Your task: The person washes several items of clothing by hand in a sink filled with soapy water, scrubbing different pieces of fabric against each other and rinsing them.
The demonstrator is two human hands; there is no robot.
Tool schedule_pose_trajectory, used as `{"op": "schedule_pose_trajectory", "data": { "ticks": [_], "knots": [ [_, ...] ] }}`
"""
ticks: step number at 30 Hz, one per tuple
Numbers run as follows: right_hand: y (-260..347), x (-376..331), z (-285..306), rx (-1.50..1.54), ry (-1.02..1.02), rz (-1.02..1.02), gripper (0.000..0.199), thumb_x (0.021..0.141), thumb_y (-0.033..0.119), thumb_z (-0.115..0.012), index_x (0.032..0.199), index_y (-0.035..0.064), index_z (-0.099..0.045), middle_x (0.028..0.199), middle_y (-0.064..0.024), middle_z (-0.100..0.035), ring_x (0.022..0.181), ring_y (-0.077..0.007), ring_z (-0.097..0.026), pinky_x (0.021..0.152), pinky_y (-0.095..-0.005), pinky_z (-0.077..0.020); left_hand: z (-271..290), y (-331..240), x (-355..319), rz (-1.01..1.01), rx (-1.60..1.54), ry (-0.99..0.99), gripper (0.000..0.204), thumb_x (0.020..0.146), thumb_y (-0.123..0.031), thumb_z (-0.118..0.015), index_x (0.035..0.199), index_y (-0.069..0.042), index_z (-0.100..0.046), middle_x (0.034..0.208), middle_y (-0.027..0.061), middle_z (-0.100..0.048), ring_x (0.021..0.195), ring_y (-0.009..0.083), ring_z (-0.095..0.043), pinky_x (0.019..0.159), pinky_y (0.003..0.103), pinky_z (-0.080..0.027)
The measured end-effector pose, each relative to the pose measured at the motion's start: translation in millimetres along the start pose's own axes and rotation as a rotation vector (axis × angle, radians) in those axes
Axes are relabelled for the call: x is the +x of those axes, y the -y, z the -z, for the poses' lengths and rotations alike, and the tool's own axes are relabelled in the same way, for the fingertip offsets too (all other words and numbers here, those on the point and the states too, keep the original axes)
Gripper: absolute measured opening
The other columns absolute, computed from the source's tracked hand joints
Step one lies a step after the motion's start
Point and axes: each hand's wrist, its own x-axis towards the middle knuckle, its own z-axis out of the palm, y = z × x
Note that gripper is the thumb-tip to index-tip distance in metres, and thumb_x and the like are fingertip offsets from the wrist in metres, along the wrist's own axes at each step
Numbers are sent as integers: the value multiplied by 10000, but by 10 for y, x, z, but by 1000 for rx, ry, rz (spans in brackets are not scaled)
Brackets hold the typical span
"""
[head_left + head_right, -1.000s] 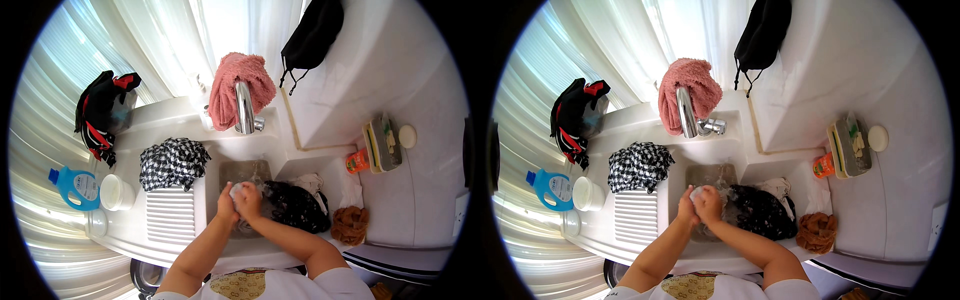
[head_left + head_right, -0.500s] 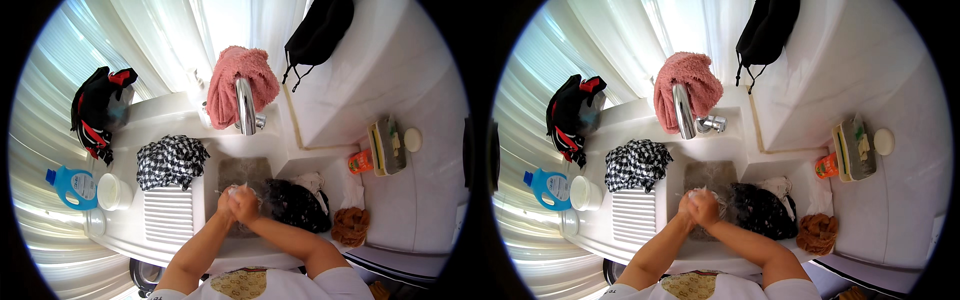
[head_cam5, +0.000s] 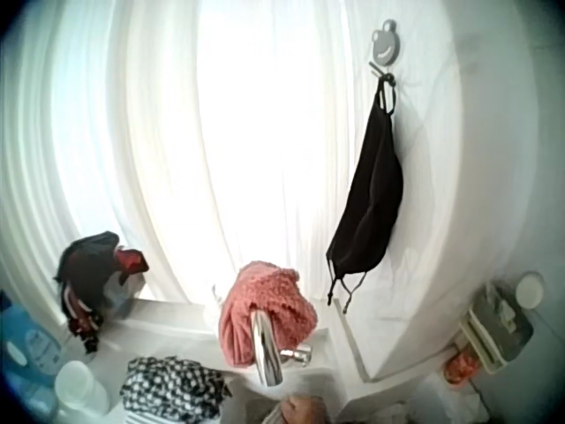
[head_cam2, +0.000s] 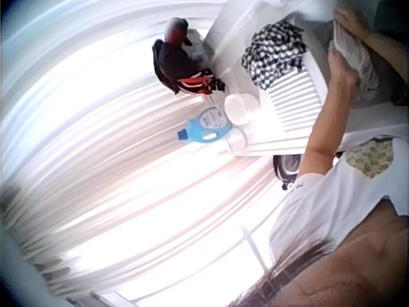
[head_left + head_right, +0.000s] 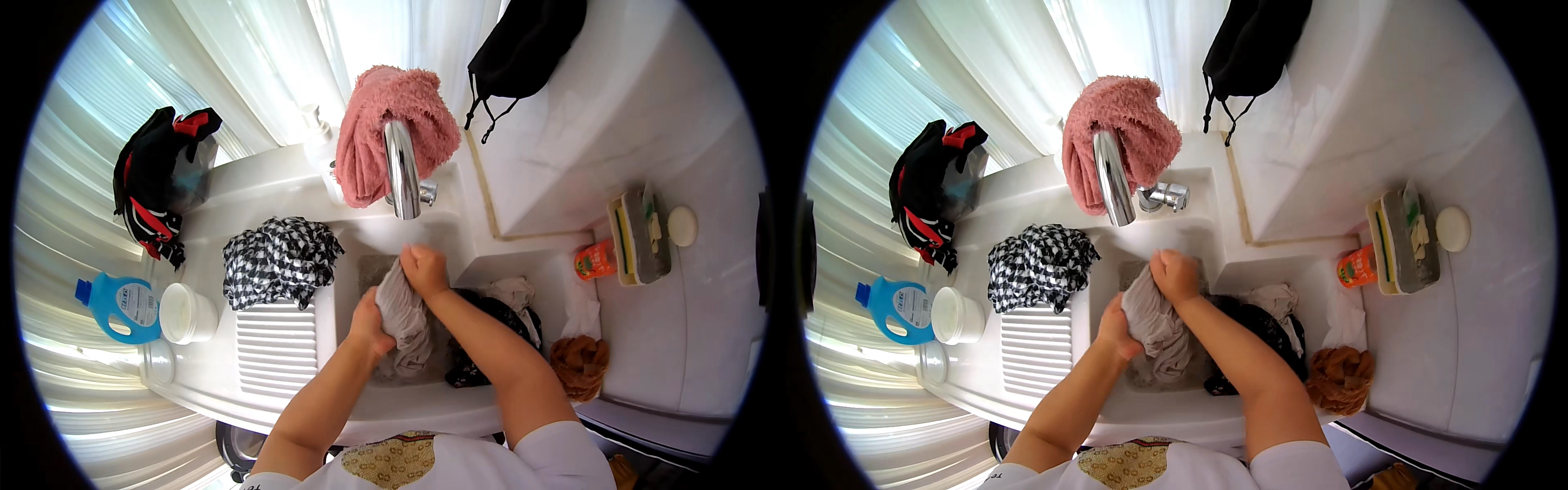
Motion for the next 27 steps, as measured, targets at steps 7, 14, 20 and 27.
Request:
{"op": "schedule_pose_trajectory", "data": {
  "ticks": [7,14,20,27],
  "knots": [
    [838,514,472,464,-3,109,332,832,71,-589,579,-8,-388,526,-79,-385,470,-154,-372,450,-319,-299,-137,-251,-522,-45,-18,223,420,865,-263,-399,1160,-6,-552,1118,128,-604,1017,279,-587,902,422,-462],
    [-192,-917,296,116,564,-127,270,800,163,-633,649,0,-480,595,-100,-462,561,-227,-501,538,-365,-391,268,90,-295,244,1717,-167,355,779,-331,-608,995,-49,-609,923,127,-656,853,292,-635,766,391,-499],
    [-267,-938,97,-320,391,-25,353,707,189,-685,1007,39,-573,932,-170,-584,869,-349,-557,811,-401,-458,1108,319,400,-313,1571,-314,654,782,-462,-624,1273,-81,-421,1230,178,-503,1141,324,-475,942,410,-387],
    [67,-987,-170,419,599,-608,331,646,207,-695,913,31,-609,897,-171,-606,828,-327,-607,762,-405,-469,1016,124,677,183,71,-187,668,829,-642,-432,1164,-69,-503,1212,176,-505,1136,329,-484,951,494,-367]
  ]
}}
